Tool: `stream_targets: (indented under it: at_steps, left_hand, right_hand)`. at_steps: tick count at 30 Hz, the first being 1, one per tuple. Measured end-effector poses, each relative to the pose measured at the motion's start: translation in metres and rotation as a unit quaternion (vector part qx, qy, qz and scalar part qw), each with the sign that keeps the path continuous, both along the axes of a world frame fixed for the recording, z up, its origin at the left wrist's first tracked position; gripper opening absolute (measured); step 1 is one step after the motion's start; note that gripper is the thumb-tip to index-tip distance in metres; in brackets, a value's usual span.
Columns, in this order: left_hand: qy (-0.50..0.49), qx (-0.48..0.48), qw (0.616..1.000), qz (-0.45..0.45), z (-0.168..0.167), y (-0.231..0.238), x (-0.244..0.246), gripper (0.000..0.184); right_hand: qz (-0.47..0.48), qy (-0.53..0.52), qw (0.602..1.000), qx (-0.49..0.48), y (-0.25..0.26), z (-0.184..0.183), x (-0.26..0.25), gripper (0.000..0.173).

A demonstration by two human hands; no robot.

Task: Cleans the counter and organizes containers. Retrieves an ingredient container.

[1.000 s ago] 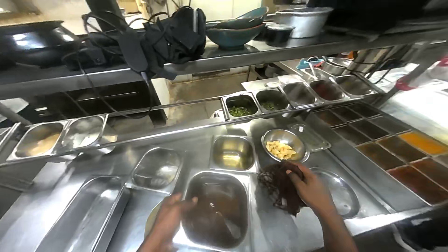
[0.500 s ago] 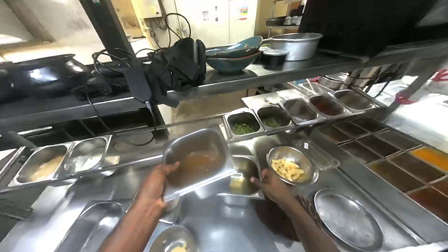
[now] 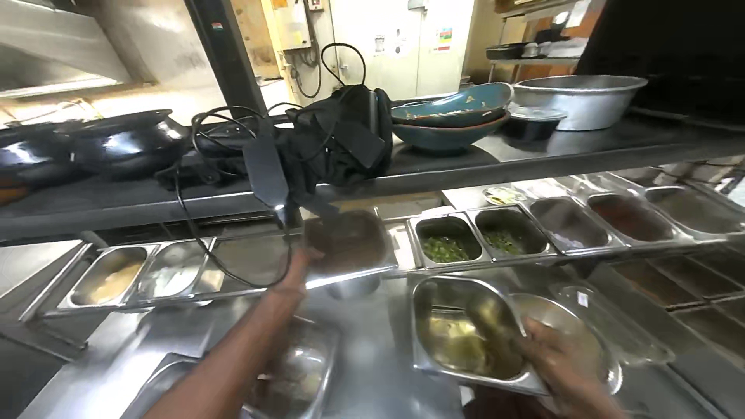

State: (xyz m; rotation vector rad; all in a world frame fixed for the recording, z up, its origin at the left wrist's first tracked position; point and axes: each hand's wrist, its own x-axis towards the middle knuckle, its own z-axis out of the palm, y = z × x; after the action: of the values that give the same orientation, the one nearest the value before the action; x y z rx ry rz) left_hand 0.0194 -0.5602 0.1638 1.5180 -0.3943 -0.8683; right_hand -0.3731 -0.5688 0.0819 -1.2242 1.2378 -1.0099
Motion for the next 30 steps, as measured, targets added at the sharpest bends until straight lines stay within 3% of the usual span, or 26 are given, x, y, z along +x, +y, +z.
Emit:
stream_targets:
  at_steps: [5,9,14,19,26,30]
  left_hand:
    - [-0.035,-0.017,0.999,0.017,-0.006,-0.02,0.036,0.017]
    - [-0.081,-0.039,0.996,-0.007,-0.019,-0.036,0.062,0.017]
    - [-0.114,0.006,0.994,-0.003,-0.032,-0.042,0.084,0.022]
    - [-0.144,0.061,0.988,-0.002,-0.047,-0.041,0.095,0.022]
    - [-0.155,0.104,0.982,0.008,-0.082,-0.039,0.119,0.027]
    - [-0.181,0.128,0.975,-0.016,-0.087,-0.04,0.125,0.03]
  right_hand:
    - [-0.005,-0.014,0.998,-0.063,-0.048,0.07,0.019,0.015]
    - [-0.016,-0.043,0.996,-0.079,-0.087,0.097,0.064,0.015]
    - [-0.02,-0.028,0.995,-0.094,-0.136,0.072,0.126,0.012]
    - [-0.009,-0.046,0.997,-0.057,-0.155,0.048,0.167,0.027]
    - [0.048,0.008,0.999,-0.024,-0.164,0.011,0.178,0.031]
    - [0.059,0.063,0.996,-0.018,-0.168,-0.004,0.18,0.018]
